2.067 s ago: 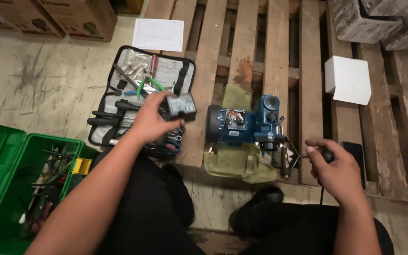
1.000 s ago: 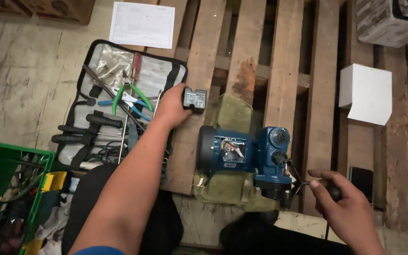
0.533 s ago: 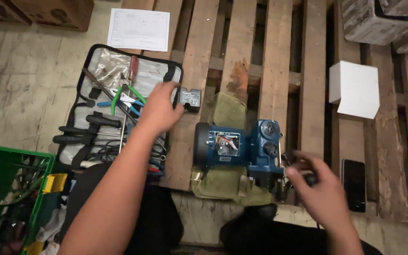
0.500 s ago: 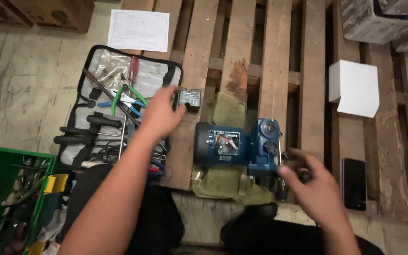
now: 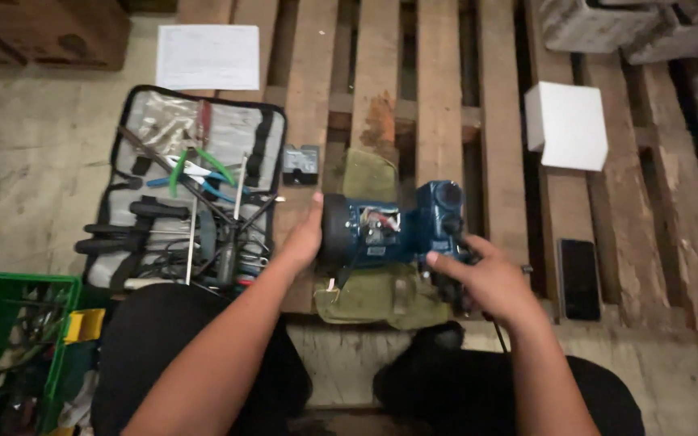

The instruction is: The person is disassembling, inspecting, and cleaning an electrical motor assembly using a screwdriver and a cloth on a wooden pallet.

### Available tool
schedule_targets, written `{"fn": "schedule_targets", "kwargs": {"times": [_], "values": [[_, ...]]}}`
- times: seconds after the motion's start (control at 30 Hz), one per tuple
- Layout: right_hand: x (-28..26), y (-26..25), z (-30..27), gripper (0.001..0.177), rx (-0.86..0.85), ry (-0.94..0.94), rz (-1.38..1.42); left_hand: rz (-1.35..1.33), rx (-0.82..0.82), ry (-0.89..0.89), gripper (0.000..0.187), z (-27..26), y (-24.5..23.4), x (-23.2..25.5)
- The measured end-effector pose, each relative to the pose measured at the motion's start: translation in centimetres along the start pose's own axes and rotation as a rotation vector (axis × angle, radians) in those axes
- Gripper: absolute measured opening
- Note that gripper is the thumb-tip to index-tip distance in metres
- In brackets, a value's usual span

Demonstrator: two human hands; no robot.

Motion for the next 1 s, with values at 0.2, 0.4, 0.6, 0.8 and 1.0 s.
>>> {"fn": "schedule_targets", "kwargs": {"times": [0.2,0.4,0.6,0.8,1.0], "values": [[3.6,-1.7,3.7,0.091,0.050,-0.018,0.081,-0.043,0.014,0.064,0.086,-1.0,1.2,3.2],[4.5,-1.4,3.6,0.084,-0.038,-0.005,0.208,0.204,0.006,0.029,0.085,-1.3,-1.1,4.6],[4.2,-0.3,3.8,0.067,-0.123,-0.049,0.256,0.357,0.036,0.027,0.075,-4.0,-2.7,6.4],[3.9,-0.9,4.5,0.085,-0.071,-0.010,0.214,0.362,0.013,0.092,0.085,-4.0,-1.9,6.6],[3.1,-1.1,3.6,0.095,-0.048,0.014,0.148,0.530,0.037,0.123,0.083,-5.2,-1.9,9.2]]}}
Point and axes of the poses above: each hand's wrist, its own z-axis towards the middle knuckle, its own y-axis out of the palm, x = y × z, the point moved 2 cm from there along z, towards the middle knuckle, and after that the axes turned 7 degrees about -x, right-handed, at the moved point
